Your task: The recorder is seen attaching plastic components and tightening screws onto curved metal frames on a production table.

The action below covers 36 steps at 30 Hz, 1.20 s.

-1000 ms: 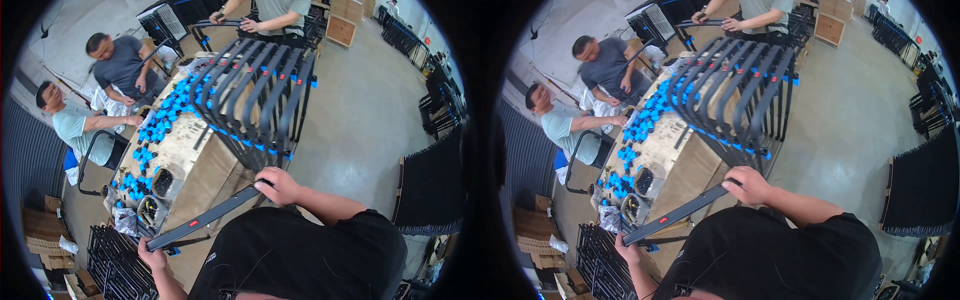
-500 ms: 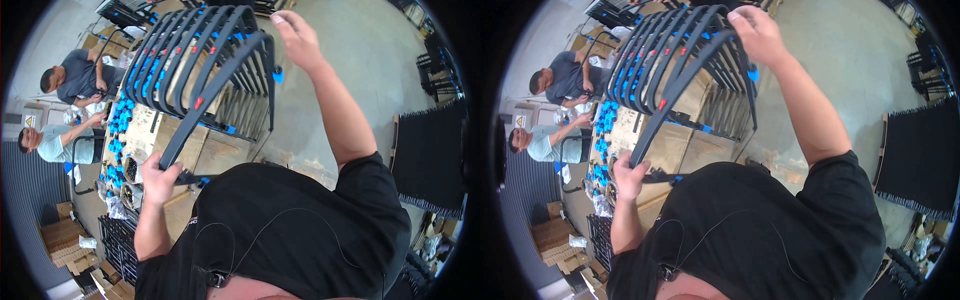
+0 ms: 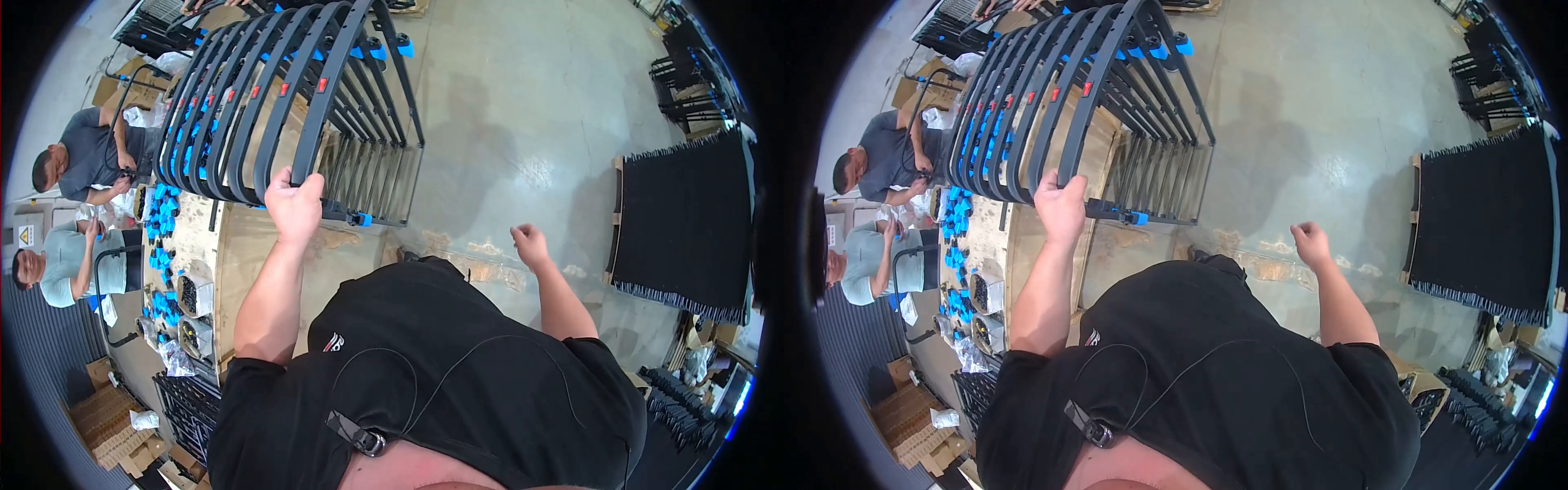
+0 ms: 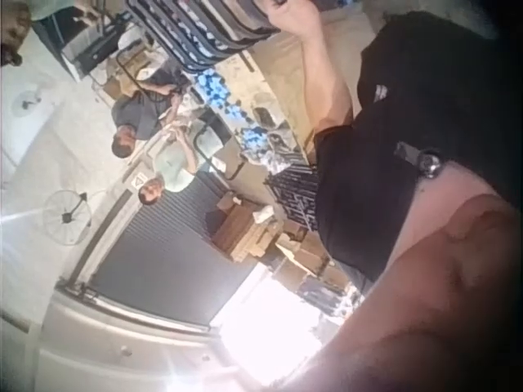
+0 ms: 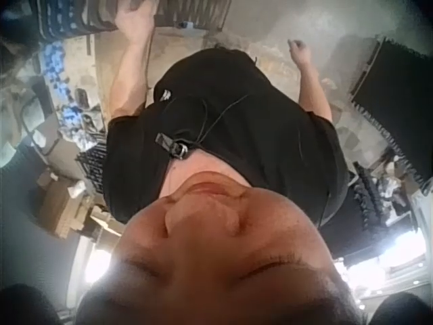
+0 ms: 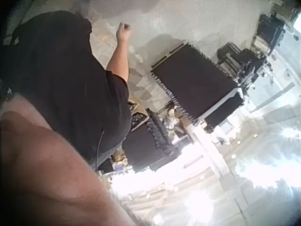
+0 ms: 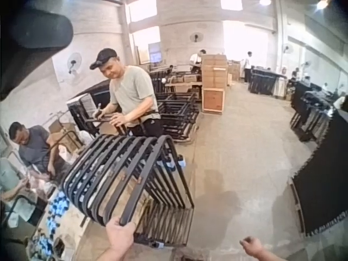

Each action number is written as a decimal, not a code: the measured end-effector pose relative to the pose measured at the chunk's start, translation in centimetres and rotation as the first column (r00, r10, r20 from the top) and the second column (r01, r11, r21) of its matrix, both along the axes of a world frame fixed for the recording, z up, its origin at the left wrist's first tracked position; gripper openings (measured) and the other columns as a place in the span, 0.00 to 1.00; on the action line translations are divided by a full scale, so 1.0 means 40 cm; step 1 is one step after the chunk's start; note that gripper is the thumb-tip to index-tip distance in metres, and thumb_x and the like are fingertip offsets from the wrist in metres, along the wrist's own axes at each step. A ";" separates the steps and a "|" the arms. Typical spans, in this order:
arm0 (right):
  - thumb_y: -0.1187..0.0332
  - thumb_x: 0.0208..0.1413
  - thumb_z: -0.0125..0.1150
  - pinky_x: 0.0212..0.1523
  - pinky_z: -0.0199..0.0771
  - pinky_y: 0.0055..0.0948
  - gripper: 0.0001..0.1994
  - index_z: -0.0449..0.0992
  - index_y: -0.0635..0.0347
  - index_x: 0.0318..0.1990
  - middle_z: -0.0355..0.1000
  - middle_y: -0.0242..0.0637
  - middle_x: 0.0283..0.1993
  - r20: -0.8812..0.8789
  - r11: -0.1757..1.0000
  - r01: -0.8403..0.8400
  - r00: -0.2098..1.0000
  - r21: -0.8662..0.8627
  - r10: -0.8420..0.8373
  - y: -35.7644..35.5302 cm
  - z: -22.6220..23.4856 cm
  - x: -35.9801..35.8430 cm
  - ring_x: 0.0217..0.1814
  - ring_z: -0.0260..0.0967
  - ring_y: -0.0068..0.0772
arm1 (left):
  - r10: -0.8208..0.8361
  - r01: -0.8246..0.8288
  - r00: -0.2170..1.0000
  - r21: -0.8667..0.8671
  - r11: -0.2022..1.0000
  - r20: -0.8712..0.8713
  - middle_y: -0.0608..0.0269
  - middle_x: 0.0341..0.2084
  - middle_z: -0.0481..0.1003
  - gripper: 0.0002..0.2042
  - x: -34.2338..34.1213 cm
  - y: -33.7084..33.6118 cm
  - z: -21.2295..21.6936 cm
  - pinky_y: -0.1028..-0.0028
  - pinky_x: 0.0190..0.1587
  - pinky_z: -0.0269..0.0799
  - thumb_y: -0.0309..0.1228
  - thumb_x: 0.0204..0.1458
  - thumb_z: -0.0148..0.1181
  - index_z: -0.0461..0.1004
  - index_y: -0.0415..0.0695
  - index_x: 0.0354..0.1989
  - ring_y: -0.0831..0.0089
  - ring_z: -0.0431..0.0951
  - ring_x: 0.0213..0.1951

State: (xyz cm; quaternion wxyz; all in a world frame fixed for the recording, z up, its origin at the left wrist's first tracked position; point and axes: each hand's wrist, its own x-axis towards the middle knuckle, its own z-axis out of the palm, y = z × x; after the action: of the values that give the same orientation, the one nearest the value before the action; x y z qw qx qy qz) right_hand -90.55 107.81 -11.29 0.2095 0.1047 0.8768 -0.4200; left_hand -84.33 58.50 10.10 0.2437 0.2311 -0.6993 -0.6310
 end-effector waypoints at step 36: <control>0.59 0.58 0.62 0.27 0.75 0.34 0.15 0.76 0.63 0.44 0.75 0.36 0.29 0.381 0.937 -0.266 0.909 0.226 0.167 -0.062 -0.305 -0.041 0.28 0.73 0.31 | 0.053 -0.036 0.964 -0.069 0.997 0.260 0.71 0.20 0.72 0.11 -0.003 -0.030 0.053 0.75 0.28 0.66 0.29 0.45 0.71 0.75 0.36 0.24 0.82 0.68 0.25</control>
State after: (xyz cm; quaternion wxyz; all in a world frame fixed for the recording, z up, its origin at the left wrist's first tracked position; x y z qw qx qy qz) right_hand -92.18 105.34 -23.49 0.3941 0.1081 0.8797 -0.2433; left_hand -84.45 57.30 12.20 0.1707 0.3199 -0.7397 -0.5669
